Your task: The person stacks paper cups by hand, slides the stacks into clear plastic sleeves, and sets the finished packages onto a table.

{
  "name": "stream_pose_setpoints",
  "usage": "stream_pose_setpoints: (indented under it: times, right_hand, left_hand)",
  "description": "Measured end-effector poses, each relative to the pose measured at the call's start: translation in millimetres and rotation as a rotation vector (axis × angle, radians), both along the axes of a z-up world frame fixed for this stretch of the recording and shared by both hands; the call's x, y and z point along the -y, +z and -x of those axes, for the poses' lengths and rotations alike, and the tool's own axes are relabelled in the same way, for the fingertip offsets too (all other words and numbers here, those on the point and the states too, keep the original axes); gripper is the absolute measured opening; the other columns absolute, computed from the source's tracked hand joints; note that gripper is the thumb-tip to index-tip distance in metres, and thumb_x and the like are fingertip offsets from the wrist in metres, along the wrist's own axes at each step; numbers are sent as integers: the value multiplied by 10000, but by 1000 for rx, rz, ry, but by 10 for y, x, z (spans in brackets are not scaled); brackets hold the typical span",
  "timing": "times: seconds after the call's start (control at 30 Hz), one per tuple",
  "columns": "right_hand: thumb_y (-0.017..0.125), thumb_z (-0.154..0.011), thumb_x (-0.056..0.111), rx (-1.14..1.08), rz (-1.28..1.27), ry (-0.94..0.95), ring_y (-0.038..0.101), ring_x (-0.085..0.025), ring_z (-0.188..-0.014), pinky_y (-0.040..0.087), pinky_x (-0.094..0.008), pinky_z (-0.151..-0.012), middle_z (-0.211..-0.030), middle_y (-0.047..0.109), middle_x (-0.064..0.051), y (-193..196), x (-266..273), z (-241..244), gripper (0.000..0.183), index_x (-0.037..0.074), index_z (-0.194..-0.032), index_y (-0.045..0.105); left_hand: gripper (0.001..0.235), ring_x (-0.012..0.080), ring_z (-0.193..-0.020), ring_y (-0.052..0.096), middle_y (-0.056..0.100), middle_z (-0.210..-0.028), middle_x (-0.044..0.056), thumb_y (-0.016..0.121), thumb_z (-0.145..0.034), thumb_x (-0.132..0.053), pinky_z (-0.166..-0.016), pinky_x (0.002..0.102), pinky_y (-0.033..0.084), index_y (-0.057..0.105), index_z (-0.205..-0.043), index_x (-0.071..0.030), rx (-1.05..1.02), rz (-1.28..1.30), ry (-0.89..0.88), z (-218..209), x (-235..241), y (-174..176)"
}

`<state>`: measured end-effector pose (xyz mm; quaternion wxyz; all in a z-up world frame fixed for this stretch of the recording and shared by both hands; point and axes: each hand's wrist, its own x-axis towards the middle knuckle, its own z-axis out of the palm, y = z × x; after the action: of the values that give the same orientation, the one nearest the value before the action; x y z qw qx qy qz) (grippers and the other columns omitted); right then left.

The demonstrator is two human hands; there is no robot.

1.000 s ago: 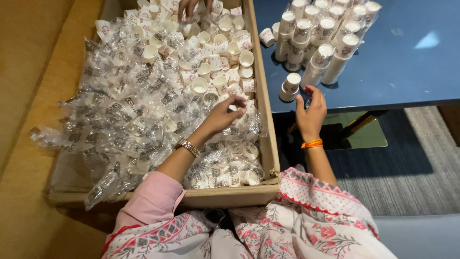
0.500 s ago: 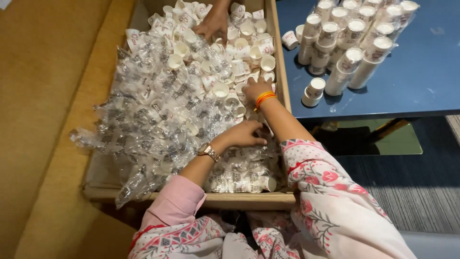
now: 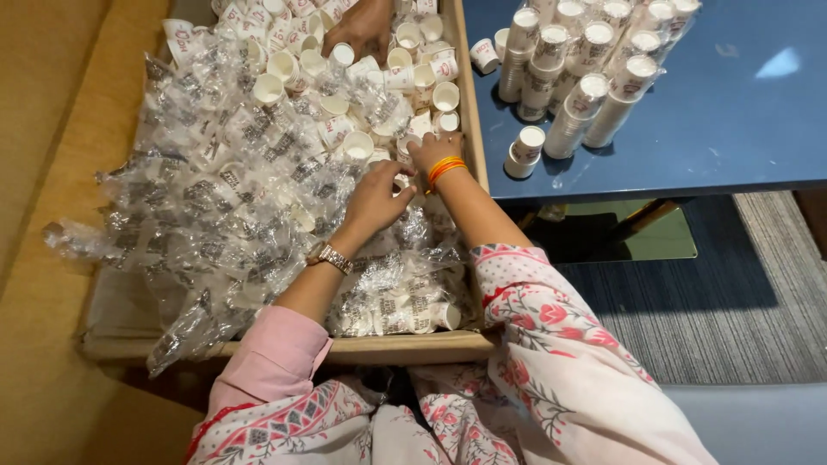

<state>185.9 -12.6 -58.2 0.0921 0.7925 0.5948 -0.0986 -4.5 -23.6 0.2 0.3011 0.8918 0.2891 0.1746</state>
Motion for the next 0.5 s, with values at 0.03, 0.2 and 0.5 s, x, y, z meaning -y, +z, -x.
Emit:
stream_pose_setpoints:
  times: [0.03, 0.2, 0.5]
  right_hand:
    - [974, -601, 325, -2, -7, -4, 533, -421, -1308, 404, -637, -1055, -1422, 498, -167, 88, 22, -7, 984, 225, -1428, 451]
    - [981, -592, 283, -287, 52, -12, 536, -412, -1296, 499, -532, -999, -1435, 460, -212, 182, 74, 25, 1001, 156, -1418, 429]
    - [877, -633, 182, -381, 117, 166, 734, -333, -977, 580, -450, -822, -1025, 745, -178, -189, -128, -87, 534, 66, -1116, 681]
  left_hand:
    - [311, 227, -924, 705, 659, -1126, 95, 713, -885, -278, -836, 384, 540, 679, -1147, -113, -2, -7, -4, -18, 4, 30]
    - [387, 213, -934, 710, 627, -1206, 95, 729, -887, -280, -831, 389, 545, 632, -1224, -117, -23, -29, 9, 8, -22, -57]
    - [873, 304, -936, 733, 315, -1563, 206, 742, -850, -201, -883, 417, 581, 236, -1555, -108, 37, 25, 62, 9, 5, 151]
